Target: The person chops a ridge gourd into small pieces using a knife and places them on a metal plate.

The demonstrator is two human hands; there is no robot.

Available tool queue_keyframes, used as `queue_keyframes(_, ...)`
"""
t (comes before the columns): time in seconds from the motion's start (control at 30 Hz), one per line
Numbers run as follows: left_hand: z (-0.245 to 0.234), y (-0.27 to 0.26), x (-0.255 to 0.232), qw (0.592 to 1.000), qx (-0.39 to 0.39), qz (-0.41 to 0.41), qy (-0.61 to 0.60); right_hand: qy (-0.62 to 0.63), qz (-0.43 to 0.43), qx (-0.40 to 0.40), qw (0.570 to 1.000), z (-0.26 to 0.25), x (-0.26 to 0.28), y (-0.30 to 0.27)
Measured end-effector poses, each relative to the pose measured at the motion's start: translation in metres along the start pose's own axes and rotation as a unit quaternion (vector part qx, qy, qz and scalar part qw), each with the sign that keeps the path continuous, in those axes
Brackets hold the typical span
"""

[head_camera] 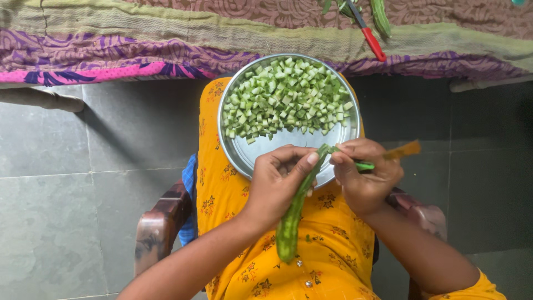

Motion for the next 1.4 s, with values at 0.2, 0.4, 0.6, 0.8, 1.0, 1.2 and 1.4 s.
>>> queue_keyframes(0.2,-0.003,0.003,0.006,0.998,-0.041,0.042,-0.014,0.007,0.026,-0.012,1.0,0.006,0.005,0.0)
queue_keyframes(0.4,-0.034,0.018,-0.022,0.987,-0.106,0.124,-0.002,0.177,0.165,0.07,0.968,0.032,0.001,-0.034)
queue_keyframes(0.6,-0.071,0.027,-0.051,0.974,-0.147,0.158,-0.063,0.225,0.313,0.185,0.904,0.047,-0.016,-0.046)
queue_keyframes(0.8,-0.074,0.029,-0.045,0.973,-0.085,0.156,-0.146,0.212,0.302,0.05,0.928,-0.012,-0.067,0.012)
queue_keyframes(1.0,-0.076,0.037,-0.039,0.967,-0.054,0.158,-0.193,0.146,0.256,-0.006,0.956,-0.068,-0.079,0.051)
queue_keyframes(1.2,-0.056,0.031,-0.035,0.971,-0.012,0.121,-0.206,0.096,0.317,0.149,0.932,-0.009,-0.062,0.029)
queue_keyframes(1.4,-0.039,0.023,-0.03,0.967,0.036,0.061,-0.246,0.149,0.347,0.327,0.866,0.046,-0.052,0.003)
Point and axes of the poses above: each hand's wrist, its own y-axis towards the middle knuckle, its own z-axis out of the palm, x = y × z, the point moved 7 cm from there along y, towards the middle knuckle, and after that the axes turned 4 degrees about -z, right-handed, at the moved point
